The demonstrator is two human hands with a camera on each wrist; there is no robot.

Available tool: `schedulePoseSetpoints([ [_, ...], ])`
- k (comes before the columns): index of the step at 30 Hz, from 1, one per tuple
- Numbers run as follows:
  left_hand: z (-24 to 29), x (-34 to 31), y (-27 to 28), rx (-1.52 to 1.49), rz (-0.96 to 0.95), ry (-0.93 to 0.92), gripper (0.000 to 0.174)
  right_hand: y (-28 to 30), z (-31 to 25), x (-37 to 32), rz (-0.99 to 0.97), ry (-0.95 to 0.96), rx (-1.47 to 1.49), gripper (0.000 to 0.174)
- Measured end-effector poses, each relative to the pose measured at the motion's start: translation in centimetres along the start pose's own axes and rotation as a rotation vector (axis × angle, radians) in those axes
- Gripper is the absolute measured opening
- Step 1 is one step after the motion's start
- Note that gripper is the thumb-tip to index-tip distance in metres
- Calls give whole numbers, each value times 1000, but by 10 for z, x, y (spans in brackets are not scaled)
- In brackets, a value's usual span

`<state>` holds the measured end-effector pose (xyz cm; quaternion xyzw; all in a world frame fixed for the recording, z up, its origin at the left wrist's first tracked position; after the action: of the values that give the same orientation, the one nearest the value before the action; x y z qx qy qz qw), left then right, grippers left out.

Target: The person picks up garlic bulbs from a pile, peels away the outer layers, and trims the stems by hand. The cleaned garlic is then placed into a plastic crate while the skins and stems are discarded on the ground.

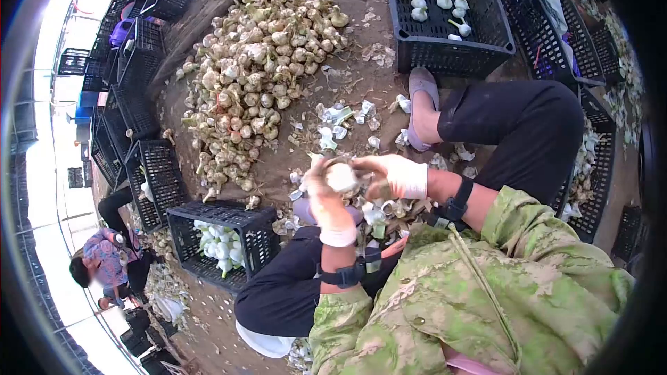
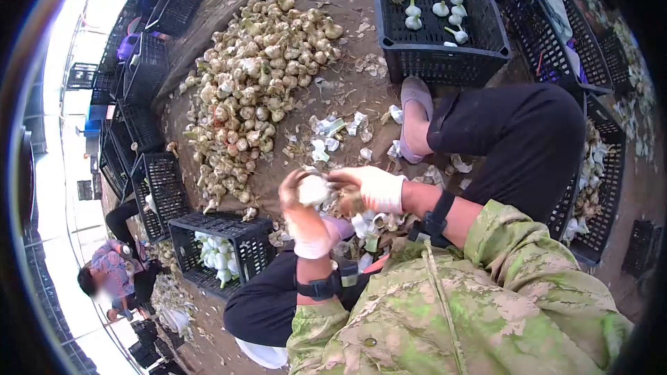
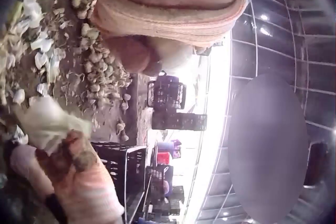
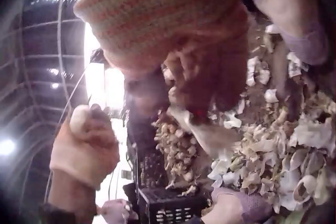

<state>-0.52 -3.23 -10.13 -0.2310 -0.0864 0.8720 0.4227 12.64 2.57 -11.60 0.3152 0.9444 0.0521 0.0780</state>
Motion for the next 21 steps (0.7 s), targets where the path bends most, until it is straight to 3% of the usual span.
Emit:
schedulePoseSetpoints([
  [2,-2,-18,0,33,-55,-76,45,-2,-11,-5,-56,-347,662,49],
  [4,7,-28,-12,80,-179,-268,57,5,2,0,-15,-253,606,47],
  [6,28,-28,-10,751,-228,-463,39,4,4,1,-2,-195,494,46],
  [7,45,-33,-30,903,-308,-722,22,2,4,1,1,-188,372,47],
  [8,48,-34,-30,904,-290,-720,22,0,4,2,-16,-189,369,47],
  [10,43,-33,-31,1198,-312,-624,14,1,3,4,-21,-147,-13,48],
  [11,41,-37,-33,1234,-289,-705,11,4,2,5,-15,-119,-168,51],
  [15,28,-36,-30,1400,-314,-606,10,6,-7,1,-66,-76,-446,55],
  [18,26,-30,-23,1184,-212,-569,7,9,-8,-2,-92,-71,-366,50],
  [19,13,-15,2,679,-145,-200,6,5,7,-2,-139,-67,-46,50],
  [20,12,-4,19,357,-74,48,8,6,6,-3,-144,-66,-50,50],
  [21,10,1,31,122,-20,71,15,3,3,-5,-206,-109,221,51],
])
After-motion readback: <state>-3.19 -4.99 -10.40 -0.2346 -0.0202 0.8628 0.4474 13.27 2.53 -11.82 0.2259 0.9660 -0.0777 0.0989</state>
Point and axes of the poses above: each hand's wrist, its own x-axis towards the middle knuckle, its own y-axis out of the back of the hand, z = x × y, the point moved 5 cm from there along x, towards the middle knuckle, and after that the axes turned 15 degrees about -x, right-handed, at the moved point
